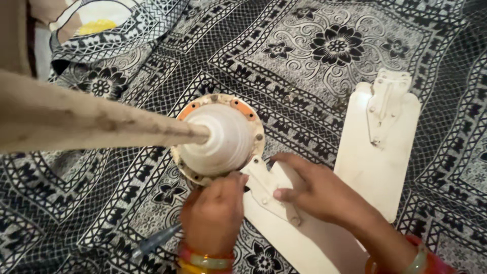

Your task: The person assembles an electric fan by inserting a metal rod into the motor housing, fitting the plastic fan cap over the rod, and then attaching a fan blade to the motor housing using screws and a screwdriver. The person repeats the blade attachment process for additional blades.

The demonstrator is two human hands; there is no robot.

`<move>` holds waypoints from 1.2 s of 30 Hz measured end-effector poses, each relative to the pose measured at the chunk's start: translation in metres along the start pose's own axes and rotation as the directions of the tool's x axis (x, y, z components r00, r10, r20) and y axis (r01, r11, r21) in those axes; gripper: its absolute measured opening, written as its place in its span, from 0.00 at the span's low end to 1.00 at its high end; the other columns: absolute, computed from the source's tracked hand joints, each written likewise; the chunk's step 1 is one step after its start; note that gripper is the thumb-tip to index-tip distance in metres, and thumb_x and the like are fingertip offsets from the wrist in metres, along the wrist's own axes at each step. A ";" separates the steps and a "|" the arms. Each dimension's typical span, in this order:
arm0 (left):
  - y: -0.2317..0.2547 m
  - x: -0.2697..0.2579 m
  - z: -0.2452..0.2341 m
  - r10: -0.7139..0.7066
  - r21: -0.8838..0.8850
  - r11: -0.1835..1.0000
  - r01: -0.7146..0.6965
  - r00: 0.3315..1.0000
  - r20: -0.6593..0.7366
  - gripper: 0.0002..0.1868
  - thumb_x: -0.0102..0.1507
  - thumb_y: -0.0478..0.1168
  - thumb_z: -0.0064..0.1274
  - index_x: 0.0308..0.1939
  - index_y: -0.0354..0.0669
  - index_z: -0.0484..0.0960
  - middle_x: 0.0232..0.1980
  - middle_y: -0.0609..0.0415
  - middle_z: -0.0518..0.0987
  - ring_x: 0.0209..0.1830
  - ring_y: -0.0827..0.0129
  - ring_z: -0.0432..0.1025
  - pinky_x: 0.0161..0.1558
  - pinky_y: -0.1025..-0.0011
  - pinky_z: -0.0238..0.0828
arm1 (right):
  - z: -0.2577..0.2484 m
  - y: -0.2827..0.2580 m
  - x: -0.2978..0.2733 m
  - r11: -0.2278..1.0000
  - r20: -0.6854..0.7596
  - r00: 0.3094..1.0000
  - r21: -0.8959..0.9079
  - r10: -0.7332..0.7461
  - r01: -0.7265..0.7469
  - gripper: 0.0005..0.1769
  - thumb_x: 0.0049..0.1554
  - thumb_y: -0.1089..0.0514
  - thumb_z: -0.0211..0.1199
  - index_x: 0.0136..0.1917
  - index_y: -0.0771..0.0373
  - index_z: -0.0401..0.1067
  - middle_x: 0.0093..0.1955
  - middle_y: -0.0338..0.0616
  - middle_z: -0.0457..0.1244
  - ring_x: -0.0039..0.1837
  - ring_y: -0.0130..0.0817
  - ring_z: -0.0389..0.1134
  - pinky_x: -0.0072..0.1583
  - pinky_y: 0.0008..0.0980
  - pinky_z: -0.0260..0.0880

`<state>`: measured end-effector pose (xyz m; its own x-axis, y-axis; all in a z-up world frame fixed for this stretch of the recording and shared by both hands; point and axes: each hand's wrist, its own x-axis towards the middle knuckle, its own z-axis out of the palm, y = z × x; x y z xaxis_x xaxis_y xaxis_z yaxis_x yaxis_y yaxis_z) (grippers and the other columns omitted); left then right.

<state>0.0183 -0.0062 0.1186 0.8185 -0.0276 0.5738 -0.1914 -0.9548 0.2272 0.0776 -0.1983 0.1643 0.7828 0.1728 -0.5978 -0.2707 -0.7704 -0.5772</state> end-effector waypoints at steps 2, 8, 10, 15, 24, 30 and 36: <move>0.002 -0.001 0.002 0.045 0.026 0.999 -0.045 0.998 0.035 0.05 0.61 0.37 0.59 0.40 0.51 0.84 0.28 0.60 0.77 0.23 0.63 0.73 0.28 0.63 0.71 | -0.001 -0.002 -0.001 1.000 0.007 1.000 0.010 0.013 -0.013 0.39 0.52 0.44 0.71 0.74 0.31 0.63 0.46 0.51 0.73 0.49 0.38 0.75 0.56 0.37 0.73; 0.002 0.006 -0.008 0.021 -0.032 0.999 -0.020 0.999 0.044 0.05 0.60 0.44 0.62 0.39 0.53 0.86 0.24 0.58 0.77 0.19 0.60 0.72 0.23 0.64 0.70 | -0.002 0.001 0.001 0.996 -0.015 0.998 0.053 -0.065 0.065 0.40 0.49 0.45 0.73 0.73 0.33 0.65 0.48 0.46 0.74 0.51 0.36 0.76 0.56 0.36 0.73; -0.001 0.009 -0.011 -0.011 0.037 0.999 0.008 0.998 0.060 0.09 0.58 0.50 0.64 0.35 0.52 0.85 0.26 0.56 0.79 0.18 0.59 0.72 0.22 0.63 0.69 | -0.002 0.001 0.001 0.987 -0.047 0.989 0.066 -0.142 0.145 0.40 0.49 0.46 0.74 0.73 0.36 0.65 0.51 0.46 0.73 0.52 0.37 0.76 0.57 0.37 0.73; 0.002 0.010 -0.002 -0.076 0.003 0.997 0.076 0.995 0.070 0.09 0.59 0.49 0.65 0.34 0.51 0.86 0.26 0.56 0.80 0.17 0.58 0.73 0.22 0.63 0.70 | -0.006 -0.001 -0.001 0.999 -0.003 0.999 -0.003 -0.052 0.052 0.41 0.50 0.44 0.72 0.75 0.33 0.63 0.49 0.49 0.73 0.51 0.41 0.76 0.57 0.38 0.73; 0.000 0.006 -0.009 0.054 -0.032 0.998 -0.052 0.996 0.070 0.10 0.57 0.43 0.60 0.42 0.52 0.86 0.26 0.57 0.76 0.21 0.59 0.72 0.25 0.62 0.70 | -0.002 0.003 0.004 0.986 -0.056 0.985 0.019 -0.163 0.165 0.40 0.49 0.46 0.73 0.73 0.36 0.65 0.53 0.46 0.73 0.54 0.40 0.75 0.57 0.40 0.72; 0.012 0.008 -0.002 0.014 0.057 0.998 -0.018 0.997 0.076 0.07 0.64 0.42 0.57 0.32 0.47 0.77 0.30 0.55 0.74 0.26 0.62 0.74 0.28 0.64 0.71 | 0.000 0.002 0.001 0.996 -0.039 0.996 -0.055 -0.076 0.073 0.40 0.50 0.44 0.71 0.75 0.33 0.63 0.43 0.50 0.73 0.47 0.40 0.76 0.55 0.40 0.74; 0.024 0.002 -0.003 0.068 0.085 0.994 -0.063 0.996 -0.054 0.07 0.57 0.36 0.52 0.38 0.43 0.78 0.36 0.54 0.76 0.34 0.61 0.75 0.33 0.64 0.73 | 0.000 0.004 -0.003 0.991 -0.050 0.993 -0.083 -0.109 0.105 0.39 0.51 0.42 0.71 0.74 0.33 0.61 0.41 0.54 0.73 0.47 0.42 0.76 0.55 0.41 0.73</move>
<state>0.0138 -0.0284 0.1273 0.7734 -0.0761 0.6293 -0.1957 -0.9729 0.1229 0.0740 -0.2019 0.1640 0.8346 0.2251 -0.5028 -0.1396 -0.7965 -0.5883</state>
